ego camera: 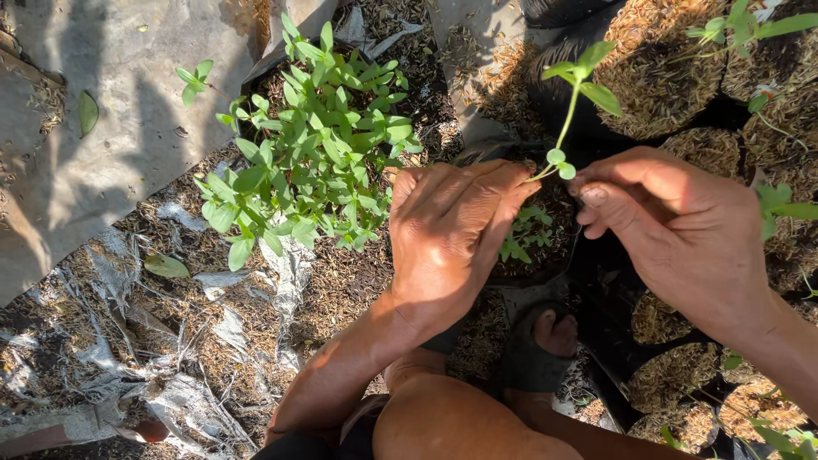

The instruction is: The person transplants seedlings into black polybags filled with rice-husk growing medium. They lift seedlings one at a time from a tray of seedlings, dig a hole in a bag's medium with a finger, place the seedling roots into the hole, and press the medium around the base, working across a row of bags.

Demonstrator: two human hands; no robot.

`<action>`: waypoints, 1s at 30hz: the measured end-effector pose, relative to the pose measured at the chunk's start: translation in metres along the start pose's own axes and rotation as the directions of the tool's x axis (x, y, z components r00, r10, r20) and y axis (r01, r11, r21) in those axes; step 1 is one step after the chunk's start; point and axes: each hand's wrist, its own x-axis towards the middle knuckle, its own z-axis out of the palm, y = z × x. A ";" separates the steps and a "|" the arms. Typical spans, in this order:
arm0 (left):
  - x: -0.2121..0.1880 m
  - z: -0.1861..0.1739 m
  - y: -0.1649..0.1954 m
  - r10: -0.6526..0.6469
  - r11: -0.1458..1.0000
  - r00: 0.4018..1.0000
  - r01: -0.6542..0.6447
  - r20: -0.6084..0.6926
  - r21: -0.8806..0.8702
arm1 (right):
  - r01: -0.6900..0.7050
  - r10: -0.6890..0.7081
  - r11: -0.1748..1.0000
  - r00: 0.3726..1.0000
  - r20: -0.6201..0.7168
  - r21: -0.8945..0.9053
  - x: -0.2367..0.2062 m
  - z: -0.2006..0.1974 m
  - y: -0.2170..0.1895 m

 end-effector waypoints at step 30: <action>-0.006 -0.021 -0.014 -0.009 1.000 0.996 0.010 -0.092 0.001 | 0.542 -0.439 0.759 0.835 0.332 -0.360 0.013 0.021 0.033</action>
